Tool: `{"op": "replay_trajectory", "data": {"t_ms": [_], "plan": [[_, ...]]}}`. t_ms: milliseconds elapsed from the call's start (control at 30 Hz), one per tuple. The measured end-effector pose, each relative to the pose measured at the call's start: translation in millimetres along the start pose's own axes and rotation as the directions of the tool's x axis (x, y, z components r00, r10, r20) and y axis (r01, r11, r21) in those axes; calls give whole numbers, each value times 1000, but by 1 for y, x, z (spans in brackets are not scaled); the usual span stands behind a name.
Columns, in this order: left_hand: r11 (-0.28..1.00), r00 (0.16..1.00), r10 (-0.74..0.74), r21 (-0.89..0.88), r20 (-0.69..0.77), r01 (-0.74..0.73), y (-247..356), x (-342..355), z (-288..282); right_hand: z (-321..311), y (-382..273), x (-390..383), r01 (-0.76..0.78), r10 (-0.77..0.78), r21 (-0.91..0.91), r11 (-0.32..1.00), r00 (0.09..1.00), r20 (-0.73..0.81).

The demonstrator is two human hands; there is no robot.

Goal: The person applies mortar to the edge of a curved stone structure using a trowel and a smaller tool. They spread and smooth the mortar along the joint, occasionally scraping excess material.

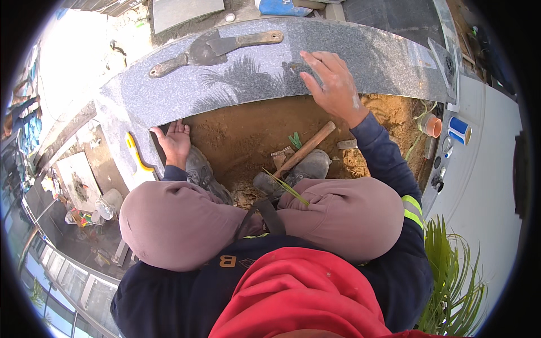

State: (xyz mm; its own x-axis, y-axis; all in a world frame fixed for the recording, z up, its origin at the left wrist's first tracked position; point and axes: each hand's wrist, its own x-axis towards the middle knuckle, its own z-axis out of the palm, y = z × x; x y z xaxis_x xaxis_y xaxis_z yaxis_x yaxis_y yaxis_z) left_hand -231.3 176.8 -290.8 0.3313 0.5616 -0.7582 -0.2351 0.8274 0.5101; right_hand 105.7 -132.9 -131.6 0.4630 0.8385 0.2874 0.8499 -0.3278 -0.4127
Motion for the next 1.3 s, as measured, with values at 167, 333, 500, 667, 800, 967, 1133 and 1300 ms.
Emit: {"op": "replay_trajectory", "data": {"t_ms": [167,333,500,667,800,967,1133,1300], "plan": [[1000,999,-30,-9,45,30,-8,3,4,93,27,88,164,-149,-223,961,985,82],[999,1000,18,-38,-25,-19,-12,-12,-9,98,-1,128,257,-219,-167,952,951,218],[988,992,-52,150,114,34,-1,-5,21,87,18,86,116,-78,-159,980,971,225],[997,996,-14,73,90,7,-11,0,-12,64,-12,81,56,-62,51,997,991,120],[996,996,-25,92,86,17,-7,-9,-14,26,-11,42,-170,178,65,983,975,-135],[994,996,-59,101,70,52,4,1,23,-4,30,-50,-550,702,442,709,612,-365],[1000,999,-3,2,40,3,-11,1,-5,-31,61,-107,-554,810,601,576,287,-511],[1000,999,-18,7,51,17,-7,1,2,-31,147,-223,-641,690,616,459,-180,-701]]}}
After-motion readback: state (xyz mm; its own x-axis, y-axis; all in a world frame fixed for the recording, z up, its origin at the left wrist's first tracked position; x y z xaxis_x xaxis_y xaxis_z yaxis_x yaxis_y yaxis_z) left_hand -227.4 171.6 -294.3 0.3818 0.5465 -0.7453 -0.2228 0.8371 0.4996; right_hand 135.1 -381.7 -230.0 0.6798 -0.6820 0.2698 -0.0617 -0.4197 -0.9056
